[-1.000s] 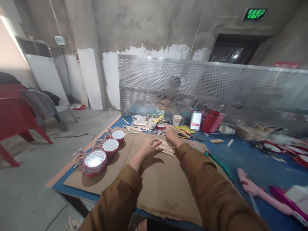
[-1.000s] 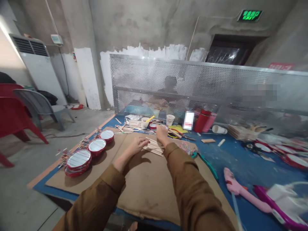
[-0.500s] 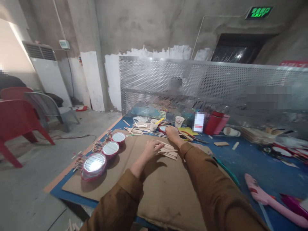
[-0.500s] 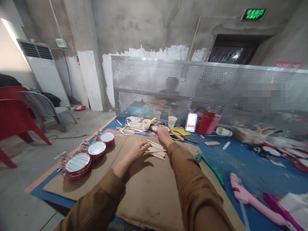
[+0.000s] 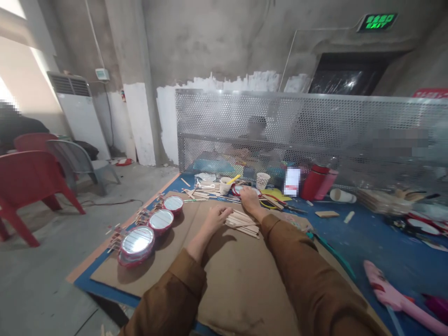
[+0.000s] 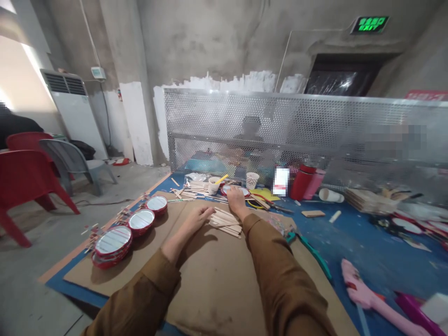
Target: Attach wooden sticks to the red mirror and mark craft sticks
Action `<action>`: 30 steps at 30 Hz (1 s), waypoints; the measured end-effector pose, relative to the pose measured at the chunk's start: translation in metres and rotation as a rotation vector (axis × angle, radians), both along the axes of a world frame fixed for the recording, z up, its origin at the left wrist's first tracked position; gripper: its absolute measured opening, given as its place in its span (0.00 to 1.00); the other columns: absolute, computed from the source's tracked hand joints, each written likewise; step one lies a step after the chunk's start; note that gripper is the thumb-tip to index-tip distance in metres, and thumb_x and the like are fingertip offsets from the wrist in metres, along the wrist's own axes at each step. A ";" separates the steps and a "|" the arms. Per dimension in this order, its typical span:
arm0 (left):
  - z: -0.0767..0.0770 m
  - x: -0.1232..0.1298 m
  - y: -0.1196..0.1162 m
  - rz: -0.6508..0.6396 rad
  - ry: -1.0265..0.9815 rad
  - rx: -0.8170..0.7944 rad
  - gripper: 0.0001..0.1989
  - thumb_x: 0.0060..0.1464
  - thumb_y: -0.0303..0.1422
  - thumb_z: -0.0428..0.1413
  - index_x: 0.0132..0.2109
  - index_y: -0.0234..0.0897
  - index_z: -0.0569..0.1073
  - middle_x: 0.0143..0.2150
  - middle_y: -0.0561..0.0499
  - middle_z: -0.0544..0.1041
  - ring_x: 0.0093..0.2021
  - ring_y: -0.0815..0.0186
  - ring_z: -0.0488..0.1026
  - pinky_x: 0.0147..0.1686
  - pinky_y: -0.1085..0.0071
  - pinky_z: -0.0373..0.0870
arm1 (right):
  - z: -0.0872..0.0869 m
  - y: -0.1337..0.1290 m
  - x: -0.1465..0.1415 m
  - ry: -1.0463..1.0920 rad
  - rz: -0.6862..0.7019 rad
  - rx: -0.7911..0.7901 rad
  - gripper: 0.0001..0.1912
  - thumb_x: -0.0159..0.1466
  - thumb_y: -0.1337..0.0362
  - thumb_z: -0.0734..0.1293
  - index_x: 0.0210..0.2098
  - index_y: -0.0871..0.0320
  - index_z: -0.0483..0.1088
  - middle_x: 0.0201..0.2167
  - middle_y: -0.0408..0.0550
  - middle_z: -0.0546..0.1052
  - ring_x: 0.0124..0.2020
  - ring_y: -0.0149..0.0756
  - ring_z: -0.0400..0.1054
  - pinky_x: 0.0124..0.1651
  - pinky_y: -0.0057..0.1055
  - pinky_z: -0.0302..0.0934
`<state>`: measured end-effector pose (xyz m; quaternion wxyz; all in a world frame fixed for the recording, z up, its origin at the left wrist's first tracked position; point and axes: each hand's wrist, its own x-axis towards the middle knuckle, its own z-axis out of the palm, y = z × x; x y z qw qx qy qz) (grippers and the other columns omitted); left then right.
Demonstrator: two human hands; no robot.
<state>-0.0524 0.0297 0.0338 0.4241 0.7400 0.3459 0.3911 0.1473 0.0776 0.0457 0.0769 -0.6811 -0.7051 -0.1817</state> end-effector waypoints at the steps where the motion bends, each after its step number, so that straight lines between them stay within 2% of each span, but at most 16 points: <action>1: 0.001 0.001 -0.002 -0.001 -0.029 -0.036 0.17 0.57 0.44 0.51 0.32 0.35 0.74 0.28 0.50 0.72 0.31 0.66 0.68 0.34 0.70 0.64 | 0.002 -0.005 0.000 0.012 -0.008 0.009 0.14 0.69 0.71 0.56 0.45 0.65 0.73 0.48 0.61 0.74 0.50 0.45 0.64 0.47 0.35 0.54; 5: 0.005 0.008 -0.019 -0.055 -0.155 -0.193 0.18 0.59 0.48 0.51 0.37 0.36 0.68 0.26 0.54 0.69 0.24 0.71 0.66 0.26 0.74 0.63 | 0.017 -0.043 -0.005 0.055 -0.026 0.033 0.11 0.70 0.66 0.60 0.45 0.63 0.72 0.45 0.57 0.76 0.47 0.44 0.65 0.46 0.34 0.53; 9: 0.002 0.012 -0.030 -0.089 -0.280 -0.361 0.23 0.60 0.55 0.47 0.42 0.39 0.64 0.27 0.56 0.69 0.21 0.74 0.67 0.21 0.77 0.61 | 0.024 -0.115 -0.020 0.063 0.001 0.033 0.09 0.69 0.65 0.61 0.43 0.59 0.72 0.43 0.53 0.77 0.45 0.43 0.65 0.44 0.34 0.52; 12: -0.004 0.011 -0.028 -0.162 -0.247 -0.368 0.25 0.59 0.57 0.48 0.43 0.38 0.66 0.27 0.55 0.70 0.21 0.73 0.67 0.22 0.76 0.63 | 0.016 -0.170 -0.035 0.052 0.092 0.080 0.07 0.68 0.65 0.62 0.38 0.58 0.73 0.39 0.54 0.77 0.42 0.44 0.65 0.44 0.36 0.52; 15: -0.009 0.009 -0.022 -0.282 -0.124 -0.386 0.26 0.56 0.57 0.50 0.42 0.36 0.68 0.24 0.54 0.71 0.21 0.70 0.68 0.23 0.73 0.65 | 0.001 -0.201 -0.040 0.120 0.204 0.137 0.09 0.68 0.64 0.63 0.34 0.57 0.72 0.37 0.51 0.78 0.41 0.42 0.66 0.45 0.36 0.53; 17: -0.009 0.007 -0.019 -0.293 -0.066 -0.312 0.25 0.56 0.55 0.52 0.41 0.36 0.69 0.25 0.54 0.72 0.22 0.70 0.68 0.25 0.73 0.65 | -0.006 -0.204 -0.031 0.233 0.189 0.214 0.11 0.68 0.65 0.61 0.33 0.57 0.73 0.34 0.50 0.78 0.40 0.41 0.66 0.45 0.35 0.54; 19: -0.009 0.006 -0.017 -0.306 -0.005 -0.274 0.23 0.56 0.53 0.53 0.39 0.35 0.70 0.24 0.54 0.71 0.22 0.70 0.68 0.24 0.74 0.64 | -0.008 -0.197 -0.011 0.394 0.111 0.296 0.14 0.68 0.66 0.59 0.32 0.57 0.73 0.32 0.50 0.78 0.37 0.40 0.67 0.43 0.34 0.56; 23: -0.004 0.005 -0.016 -0.353 0.094 -0.259 0.21 0.54 0.51 0.55 0.35 0.35 0.71 0.25 0.52 0.72 0.22 0.70 0.68 0.24 0.72 0.63 | -0.003 -0.184 0.044 0.629 -0.169 0.413 0.15 0.66 0.63 0.57 0.36 0.58 0.75 0.37 0.51 0.80 0.39 0.40 0.69 0.43 0.32 0.58; 26: -0.002 0.003 -0.016 -0.380 0.137 -0.207 0.21 0.53 0.51 0.55 0.32 0.35 0.71 0.23 0.52 0.71 0.22 0.70 0.66 0.24 0.72 0.62 | -0.001 -0.186 0.074 0.655 -0.385 0.288 0.15 0.65 0.62 0.58 0.39 0.58 0.76 0.37 0.50 0.80 0.38 0.39 0.70 0.40 0.31 0.59; 30: 0.000 -0.003 -0.018 -0.424 0.177 -0.152 0.21 0.53 0.50 0.55 0.27 0.36 0.69 0.23 0.52 0.69 0.22 0.71 0.62 0.24 0.73 0.58 | -0.001 -0.189 0.077 0.612 -0.449 0.183 0.12 0.63 0.63 0.61 0.35 0.56 0.77 0.34 0.50 0.80 0.37 0.40 0.70 0.39 0.31 0.57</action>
